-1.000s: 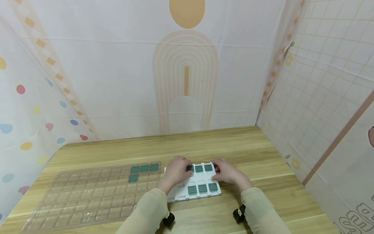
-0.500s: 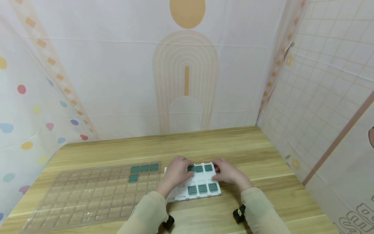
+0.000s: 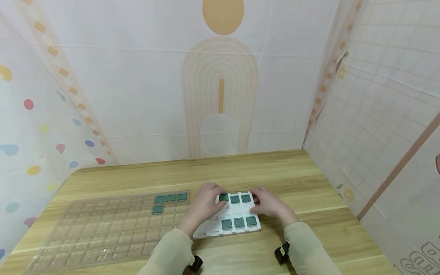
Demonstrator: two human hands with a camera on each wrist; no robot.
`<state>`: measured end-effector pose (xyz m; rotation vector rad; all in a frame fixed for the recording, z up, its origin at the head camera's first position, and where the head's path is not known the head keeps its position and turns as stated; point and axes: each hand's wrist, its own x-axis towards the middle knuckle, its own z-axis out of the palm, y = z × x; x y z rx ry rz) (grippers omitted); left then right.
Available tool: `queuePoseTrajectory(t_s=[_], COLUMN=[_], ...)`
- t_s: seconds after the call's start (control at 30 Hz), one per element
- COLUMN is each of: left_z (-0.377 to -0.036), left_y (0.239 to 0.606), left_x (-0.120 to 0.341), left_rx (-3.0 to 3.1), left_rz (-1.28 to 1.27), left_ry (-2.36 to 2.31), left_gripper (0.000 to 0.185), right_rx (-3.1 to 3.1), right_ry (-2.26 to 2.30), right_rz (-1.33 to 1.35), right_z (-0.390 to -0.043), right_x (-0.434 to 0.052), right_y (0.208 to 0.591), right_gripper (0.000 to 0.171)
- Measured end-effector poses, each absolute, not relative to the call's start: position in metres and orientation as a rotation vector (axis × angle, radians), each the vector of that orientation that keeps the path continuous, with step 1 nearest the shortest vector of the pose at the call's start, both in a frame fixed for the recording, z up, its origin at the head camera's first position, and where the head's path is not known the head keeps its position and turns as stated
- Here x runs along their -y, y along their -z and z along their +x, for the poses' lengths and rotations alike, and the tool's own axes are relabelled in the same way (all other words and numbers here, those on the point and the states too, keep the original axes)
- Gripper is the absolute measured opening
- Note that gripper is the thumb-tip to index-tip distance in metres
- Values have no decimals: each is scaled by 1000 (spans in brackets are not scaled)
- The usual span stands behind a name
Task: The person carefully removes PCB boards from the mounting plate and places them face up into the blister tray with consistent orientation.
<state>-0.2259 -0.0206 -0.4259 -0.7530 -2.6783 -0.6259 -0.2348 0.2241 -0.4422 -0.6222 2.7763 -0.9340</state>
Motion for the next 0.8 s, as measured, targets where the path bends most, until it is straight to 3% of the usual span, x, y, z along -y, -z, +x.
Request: queuePoseTrajectory(t_s=[0.8], left_z=[-209], left_y=[415], left_x=[30], left_rx=[2610], left_rz=[-760], left_ry=[596], left_gripper=[25], right_rx=[-2769], right_ry=[947], right_rz=[-625], right_z=[-232], right_x=[-225], right_y=[440], right_gripper=[65])
